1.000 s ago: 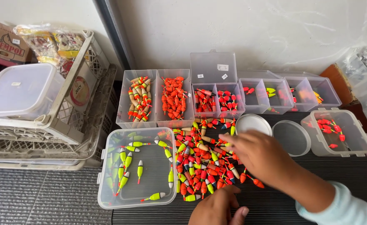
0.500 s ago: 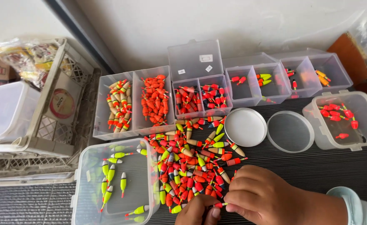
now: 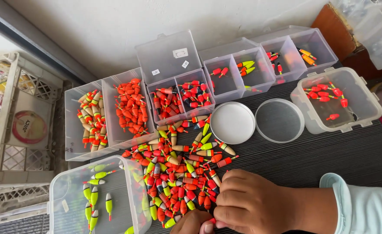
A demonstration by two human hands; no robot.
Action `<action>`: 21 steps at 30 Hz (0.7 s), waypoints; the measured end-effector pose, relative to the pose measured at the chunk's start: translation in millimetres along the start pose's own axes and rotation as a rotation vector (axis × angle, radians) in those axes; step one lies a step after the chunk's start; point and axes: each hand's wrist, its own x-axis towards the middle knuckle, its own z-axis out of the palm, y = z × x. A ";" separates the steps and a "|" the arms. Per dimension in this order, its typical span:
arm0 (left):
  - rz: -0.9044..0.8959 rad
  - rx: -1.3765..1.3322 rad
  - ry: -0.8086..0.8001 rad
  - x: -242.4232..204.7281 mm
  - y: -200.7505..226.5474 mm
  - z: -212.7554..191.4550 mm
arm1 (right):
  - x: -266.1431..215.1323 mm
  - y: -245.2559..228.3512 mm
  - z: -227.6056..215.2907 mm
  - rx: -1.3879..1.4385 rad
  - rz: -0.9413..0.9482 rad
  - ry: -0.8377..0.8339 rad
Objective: The person assembles small fishing floats by hand, picking up components from a pile on a table and inserting them into clear plastic containers. The person handles red, yellow, and green float parts, organizing them into separate compartments.
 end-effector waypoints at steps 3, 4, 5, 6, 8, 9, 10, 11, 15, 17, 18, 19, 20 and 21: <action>0.098 -0.039 -0.036 1.8 2.4 -4.4 | 0.4 -3.3 1.6 0.021 0.041 -0.008; 0.097 -0.038 -0.036 0.4 2.6 -4.3 | -0.8 -2.7 4.0 0.021 0.041 -0.008; 0.072 -0.065 -0.028 -0.5 2.8 -3.9 | -2.1 -2.0 6.0 0.060 0.079 -0.015; 0.047 -0.092 -0.021 -1.2 3.2 -3.5 | -3.4 -1.3 7.6 0.099 0.117 -0.022; 0.038 -0.102 -0.014 -2.9 1.2 -1.4 | -2.7 -1.5 6.8 0.097 0.105 -0.009; 0.026 -0.111 -0.008 -3.8 0.1 -0.1 | -2.6 -1.7 6.3 0.099 0.093 0.002; 0.029 -0.113 -0.010 -2.3 5.0 1.0 | -2.5 -1.3 5.7 0.095 0.095 0.003; 0.011 -0.144 0.053 -1.7 10.0 2.1 | -2.8 -1.5 5.3 0.059 0.072 -0.005; 0.039 -0.122 0.052 -1.8 3.7 2.4 | -2.7 -3.3 3.2 0.018 0.028 -0.004; 0.074 -0.066 0.044 -2.7 0.1 4.4 | -3.9 -3.5 3.8 0.031 0.034 -0.003; 0.104 -0.006 0.042 -3.2 -1.9 5.2 | -4.3 -3.4 4.3 0.050 0.034 -0.003; 0.106 -0.008 0.040 -3.0 -1.7 4.6 | -5.3 -3.3 4.6 0.047 0.036 -0.002; 0.113 -0.033 0.028 -2.7 -1.8 3.7 | -6.1 -3.1 5.1 0.056 0.048 -0.001; 0.118 -0.055 0.020 -2.8 -1.8 2.5 | -6.5 -2.7 6.0 0.067 0.058 0.001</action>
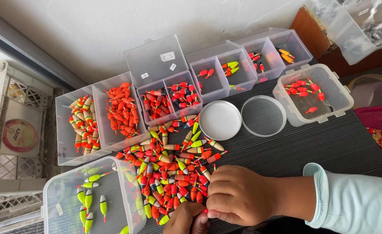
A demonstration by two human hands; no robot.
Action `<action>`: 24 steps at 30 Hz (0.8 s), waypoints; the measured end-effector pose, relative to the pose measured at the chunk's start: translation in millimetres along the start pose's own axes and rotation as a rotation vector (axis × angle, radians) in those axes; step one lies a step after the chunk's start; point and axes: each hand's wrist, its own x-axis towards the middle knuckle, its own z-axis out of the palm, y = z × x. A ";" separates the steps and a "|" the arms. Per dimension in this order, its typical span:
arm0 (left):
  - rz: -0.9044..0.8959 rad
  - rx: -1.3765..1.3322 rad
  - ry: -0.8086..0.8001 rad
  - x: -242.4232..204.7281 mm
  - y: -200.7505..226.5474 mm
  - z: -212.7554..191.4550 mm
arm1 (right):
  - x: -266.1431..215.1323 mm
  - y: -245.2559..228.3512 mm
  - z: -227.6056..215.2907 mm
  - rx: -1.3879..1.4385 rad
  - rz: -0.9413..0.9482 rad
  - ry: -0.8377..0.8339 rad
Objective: The person assembles small fishing floats by hand, picking up components from a pile on a table and inserting them into clear plastic containers. The person handles red, yellow, and green float parts, organizing them into separate compartments.
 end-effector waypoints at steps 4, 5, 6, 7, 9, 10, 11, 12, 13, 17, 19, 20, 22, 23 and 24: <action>-0.017 0.050 -0.049 -3.6 -5.1 -1.5 | -0.3 0.1 0.6 -0.010 0.012 0.003; -0.056 0.000 -0.010 -3.8 -2.8 -0.9 | 0.7 -0.4 0.3 -0.012 -0.007 0.017; -0.095 -0.050 0.029 -4.1 -0.2 -0.3 | 1.7 -0.9 -0.1 -0.013 -0.027 0.032; -0.096 -0.050 0.031 -1.4 4.6 -1.3 | 2.0 -0.9 -1.2 -0.012 -0.028 0.031; -0.104 -0.105 0.014 2.9 14.2 -3.9 | 2.3 -1.5 -2.5 -0.030 -0.030 0.028; -0.107 -0.103 0.016 0.9 8.3 -3.0 | 2.2 -1.5 -2.1 -0.025 -0.031 0.027; -0.078 -0.064 -0.013 -1.1 2.4 -2.1 | 2.2 -1.5 -1.6 -0.028 -0.027 0.024; -0.048 -0.024 -0.040 -2.4 -3.5 -1.5 | 2.6 -1.0 -1.4 -0.031 -0.024 0.023; -0.051 -0.022 -0.038 -1.3 -3.8 -2.0 | 2.3 -0.6 -0.9 -0.027 -0.026 0.022; 0.059 -0.074 -0.008 1.0 -2.8 -3.1 | 1.6 0.5 2.0 0.014 0.023 -0.004; 0.062 -0.063 0.014 1.3 -1.4 -2.5 | 2.3 1.0 1.9 0.035 0.031 -0.005; 0.055 -0.079 0.024 0.9 -1.0 -2.1 | 2.6 0.9 1.5 0.025 0.022 -0.008; 0.048 -0.095 0.034 -0.2 2.5 -2.5 | 3.0 0.7 1.3 0.017 0.014 -0.010; -0.020 -0.060 0.040 -1.0 5.6 -3.4 | 3.2 0.5 1.3 -0.001 0.002 -0.003; -0.088 -0.024 0.046 -1.6 8.8 -4.4 | 3.6 0.4 1.3 -0.018 -0.010 0.004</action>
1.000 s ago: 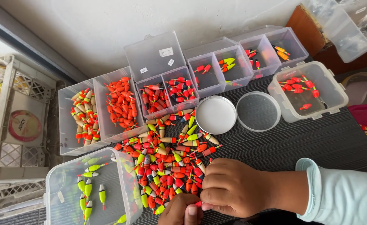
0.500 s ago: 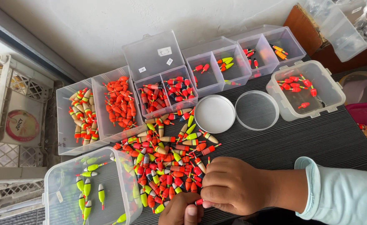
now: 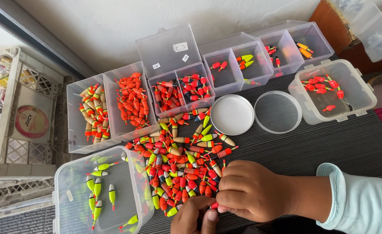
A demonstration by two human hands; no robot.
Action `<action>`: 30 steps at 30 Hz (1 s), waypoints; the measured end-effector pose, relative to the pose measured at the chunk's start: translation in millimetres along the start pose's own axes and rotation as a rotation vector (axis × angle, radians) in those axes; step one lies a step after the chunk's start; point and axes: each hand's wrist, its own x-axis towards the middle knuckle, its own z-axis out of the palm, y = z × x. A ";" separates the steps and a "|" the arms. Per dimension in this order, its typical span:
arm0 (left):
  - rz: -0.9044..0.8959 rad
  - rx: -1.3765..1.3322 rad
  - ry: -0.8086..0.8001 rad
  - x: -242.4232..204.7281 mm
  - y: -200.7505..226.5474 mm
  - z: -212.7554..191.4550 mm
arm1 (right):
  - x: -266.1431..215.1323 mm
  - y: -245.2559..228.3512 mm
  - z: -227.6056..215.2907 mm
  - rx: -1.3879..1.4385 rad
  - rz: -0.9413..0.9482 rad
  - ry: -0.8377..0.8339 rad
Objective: The person assembles small fishing floats by hand, picking up components from a pile on a table and inserting them into clear plastic containers. The person handles red, yellow, and green float parts, organizing them into separate compartments.
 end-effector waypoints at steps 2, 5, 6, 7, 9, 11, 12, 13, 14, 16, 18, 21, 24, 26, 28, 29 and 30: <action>0.034 -0.068 -0.030 5.9 9.1 -2.6 | -0.7 -0.3 0.1 -0.017 -0.009 0.001; 0.101 -0.082 -0.065 5.9 1.8 -2.4 | -1.3 -0.2 0.5 -0.025 -0.012 -0.002; 0.135 -0.029 -0.071 4.6 -4.1 -1.5 | -1.6 0.0 0.7 -0.016 -0.004 -0.006; 0.135 -0.029 -0.071 3.6 -5.5 -1.0 | -1.0 0.4 0.5 -0.016 -0.004 -0.006; 0.099 0.013 -0.061 1.1 -8.5 -0.1 | -0.4 0.8 0.5 0.012 0.025 0.005; 0.129 -0.006 -0.037 1.0 -9.9 2.5 | 0.2 0.1 0.3 0.008 0.021 0.006; 0.160 -0.024 -0.013 1.2 -10.6 3.7 | 0.5 -0.2 0.2 0.004 0.016 0.008; 0.160 -0.024 -0.014 1.0 -6.1 1.8 | 1.0 -0.6 -0.5 0.004 0.017 0.009; 0.072 -0.019 -0.019 1.4 -1.8 0.3 | 1.3 -0.7 -1.6 -0.007 0.005 0.015; -0.016 -0.015 -0.026 1.9 0.7 -0.1 | 0.8 -0.7 -2.5 -0.018 -0.005 0.021; 0.090 -0.007 -0.053 2.2 -3.2 1.9 | -0.5 -0.4 -2.0 -0.034 -0.015 0.021; 0.104 0.023 -0.115 1.8 -12.2 -0.4 | -1.0 0.1 -0.9 -0.003 -0.008 0.014; 0.218 -0.006 -0.078 6.8 -10.7 -0.4 | -1.8 0.8 -0.3 0.008 0.022 -0.013; 0.205 -0.005 -0.052 4.3 -11.0 1.9 | -1.7 0.6 -0.8 0.012 0.021 -0.008; 0.193 -0.005 -0.025 1.7 -10.9 3.7 | -1.1 0.8 -1.5 0.015 0.021 -0.004; 0.141 0.007 -0.015 0.1 -10.7 4.3 | -0.7 0.9 -1.7 0.001 0.001 0.002; 0.087 0.018 -0.005 -1.9 -10.5 4.7 | -0.3 0.8 -1.6 -0.013 -0.018 0.009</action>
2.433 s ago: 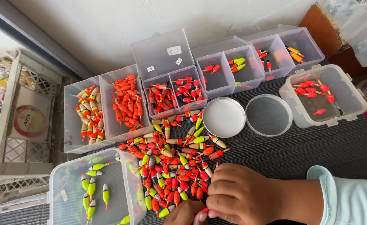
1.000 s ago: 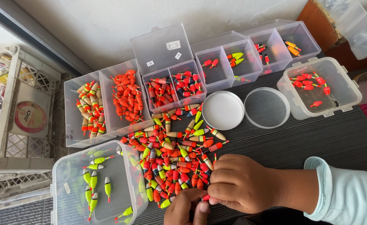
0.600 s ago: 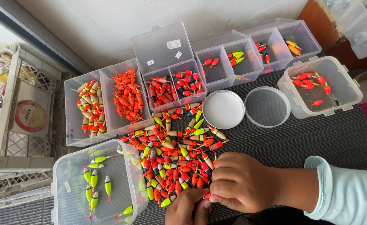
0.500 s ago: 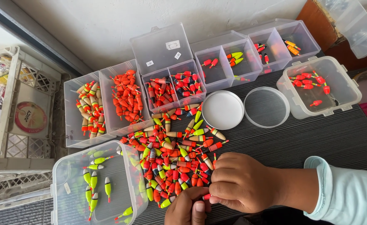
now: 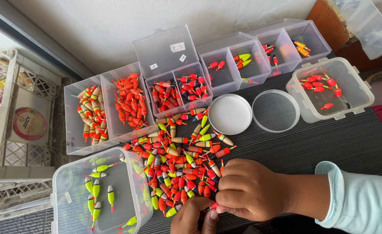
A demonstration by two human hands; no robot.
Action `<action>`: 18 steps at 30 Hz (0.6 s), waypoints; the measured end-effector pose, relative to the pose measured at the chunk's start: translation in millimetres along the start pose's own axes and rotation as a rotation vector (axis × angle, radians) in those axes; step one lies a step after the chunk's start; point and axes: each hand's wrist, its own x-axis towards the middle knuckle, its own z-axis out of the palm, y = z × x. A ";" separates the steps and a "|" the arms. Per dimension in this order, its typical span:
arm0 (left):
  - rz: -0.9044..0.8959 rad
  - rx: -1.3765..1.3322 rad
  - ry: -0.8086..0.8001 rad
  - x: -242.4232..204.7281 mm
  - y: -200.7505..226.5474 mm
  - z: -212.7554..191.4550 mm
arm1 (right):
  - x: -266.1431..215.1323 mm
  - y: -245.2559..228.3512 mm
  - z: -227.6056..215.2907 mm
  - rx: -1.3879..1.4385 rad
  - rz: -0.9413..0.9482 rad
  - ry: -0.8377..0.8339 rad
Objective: The person assembles small fishing floats by hand, picking up components from a pile on a table and inserting them into clear plastic containers. The person handles red, yellow, and green float parts, organizing them into separate compartments.
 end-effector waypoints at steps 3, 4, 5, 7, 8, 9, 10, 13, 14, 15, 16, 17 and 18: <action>-0.030 -0.067 -0.106 6.9 10.3 -9.4 | -3.7 0.4 2.7 -0.034 -0.016 -0.001; -0.030 -0.067 -0.105 6.5 9.1 -8.4 | -2.7 0.2 1.8 -0.034 -0.016 -0.001; 0.002 -0.052 -0.109 6.1 8.0 -7.3 | -1.7 0.0 0.9 -0.024 -0.033 0.001; 0.035 -0.038 -0.115 5.1 4.1 -5.0 | -2.1 0.7 0.8 -0.015 -0.049 0.003; 0.088 -0.004 -0.098 4.7 1.6 -3.7 | -3.3 1.6 1.5 -0.015 -0.038 -0.003; 0.141 0.031 -0.081 4.2 -1.0 -2.3 | -4.6 2.5 2.2 -0.016 -0.027 -0.010; 0.140 0.031 -0.083 2.6 -4.4 -1.8 | -4.5 2.4 2.4 -0.016 -0.025 -0.009; 0.173 0.058 -0.075 -0.2 -7.1 -2.1 | -4.2 1.4 2.3 -0.012 -0.022 0.008; 0.125 0.062 -0.102 0.3 -3.1 -3.6 | -4.1 0.4 2.0 -0.025 -0.030 0.005; 0.077 0.067 -0.128 0.7 1.0 -5.0 | -4.1 -0.6 1.7 -0.037 -0.039 0.002; 0.078 0.067 -0.129 3.1 3.8 -7.8 | -3.7 -0.1 1.1 -0.037 -0.038 0.002; 0.047 0.003 -0.166 5.4 6.6 -10.6 | -3.2 0.4 0.6 -0.050 -0.045 0.002; 0.015 -0.060 -0.202 7.6 9.4 -13.6 | -2.6 0.8 0.2 -0.062 -0.052 0.001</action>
